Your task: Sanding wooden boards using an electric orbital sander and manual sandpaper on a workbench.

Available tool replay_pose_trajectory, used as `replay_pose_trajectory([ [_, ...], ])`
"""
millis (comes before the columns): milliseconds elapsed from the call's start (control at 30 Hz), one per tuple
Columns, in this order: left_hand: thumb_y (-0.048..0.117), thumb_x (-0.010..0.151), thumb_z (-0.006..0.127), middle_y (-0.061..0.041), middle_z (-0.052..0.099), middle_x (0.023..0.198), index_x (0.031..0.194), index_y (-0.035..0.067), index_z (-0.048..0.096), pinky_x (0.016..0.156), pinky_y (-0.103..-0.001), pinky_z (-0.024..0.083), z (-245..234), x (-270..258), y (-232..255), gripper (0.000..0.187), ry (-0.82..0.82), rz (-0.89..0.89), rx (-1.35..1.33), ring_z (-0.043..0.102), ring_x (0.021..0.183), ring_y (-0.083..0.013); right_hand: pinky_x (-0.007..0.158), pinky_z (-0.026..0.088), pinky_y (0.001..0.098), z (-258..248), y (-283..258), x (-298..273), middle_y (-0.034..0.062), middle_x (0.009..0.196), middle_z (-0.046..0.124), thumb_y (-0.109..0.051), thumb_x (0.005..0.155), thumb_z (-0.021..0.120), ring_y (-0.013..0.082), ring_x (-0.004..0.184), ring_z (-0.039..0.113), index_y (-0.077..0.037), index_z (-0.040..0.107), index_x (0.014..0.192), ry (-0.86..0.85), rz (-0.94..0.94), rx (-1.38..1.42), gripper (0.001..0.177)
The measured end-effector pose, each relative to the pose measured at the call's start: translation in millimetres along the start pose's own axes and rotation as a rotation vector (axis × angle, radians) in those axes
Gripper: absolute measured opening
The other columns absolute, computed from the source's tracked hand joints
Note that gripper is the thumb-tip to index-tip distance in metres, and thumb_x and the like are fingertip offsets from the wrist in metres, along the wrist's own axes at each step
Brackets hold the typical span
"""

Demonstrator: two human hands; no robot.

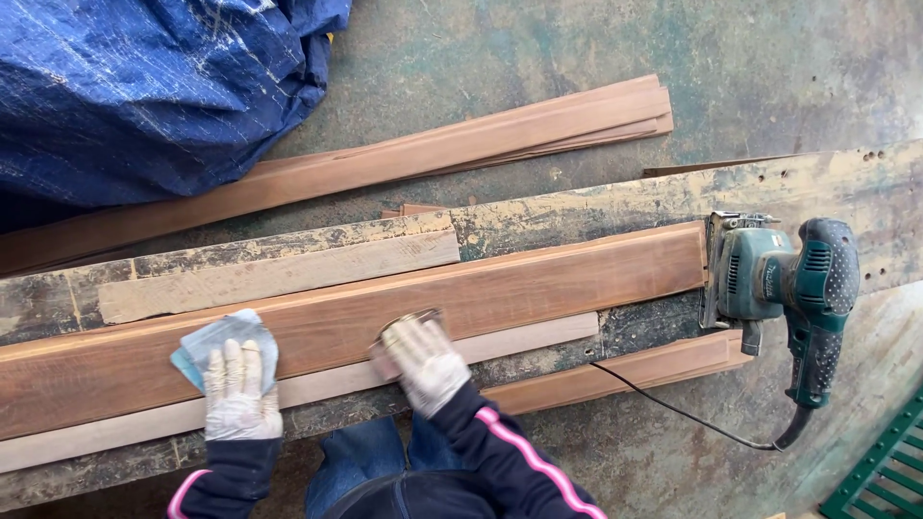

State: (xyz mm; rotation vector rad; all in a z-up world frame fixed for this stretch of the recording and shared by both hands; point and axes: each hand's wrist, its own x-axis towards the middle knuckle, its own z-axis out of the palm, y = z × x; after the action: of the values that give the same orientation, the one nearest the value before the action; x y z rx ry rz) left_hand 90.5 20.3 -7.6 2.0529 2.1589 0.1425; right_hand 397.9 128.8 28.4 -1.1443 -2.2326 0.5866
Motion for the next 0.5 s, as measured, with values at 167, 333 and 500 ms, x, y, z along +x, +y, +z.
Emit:
replay_pose_trajectory([
  [167,0.014,0.082,0.062,-0.026,0.050,0.148,0.144,-0.002,0.052,0.120,-0.057,0.028,41,45,155,0.064,-0.041,0.343,-0.155,0.041,0.142,-0.0452,0.115,0.045,0.0518,-103,180,-60,0.0243,0.134,0.065,-0.001,0.094,0.063,0.0412,0.129,0.061,0.003,0.064,0.134,0.155,0.232,-0.438,0.040],
  [333,0.013,0.093,0.050,-0.021,0.049,0.157,0.150,0.000,0.049,0.129,-0.048,0.025,113,91,342,0.058,-0.140,0.575,-0.452,0.043,0.150,-0.0337,0.117,0.042,0.0482,-136,235,-78,0.0255,0.139,0.062,-0.009,0.103,0.067,0.0425,0.134,0.056,0.005,0.061,0.139,0.231,0.418,-0.402,0.039],
  [500,0.019,0.092,0.051,-0.018,0.047,0.158,0.152,0.004,0.047,0.124,-0.051,0.025,66,87,218,0.062,-0.073,0.372,-0.309,0.043,0.147,-0.0341,0.123,0.034,0.0532,-100,181,-69,0.0279,0.147,0.055,-0.008,0.100,0.063,0.0475,0.140,0.049,0.002,0.061,0.142,0.144,0.415,-0.421,0.043],
])
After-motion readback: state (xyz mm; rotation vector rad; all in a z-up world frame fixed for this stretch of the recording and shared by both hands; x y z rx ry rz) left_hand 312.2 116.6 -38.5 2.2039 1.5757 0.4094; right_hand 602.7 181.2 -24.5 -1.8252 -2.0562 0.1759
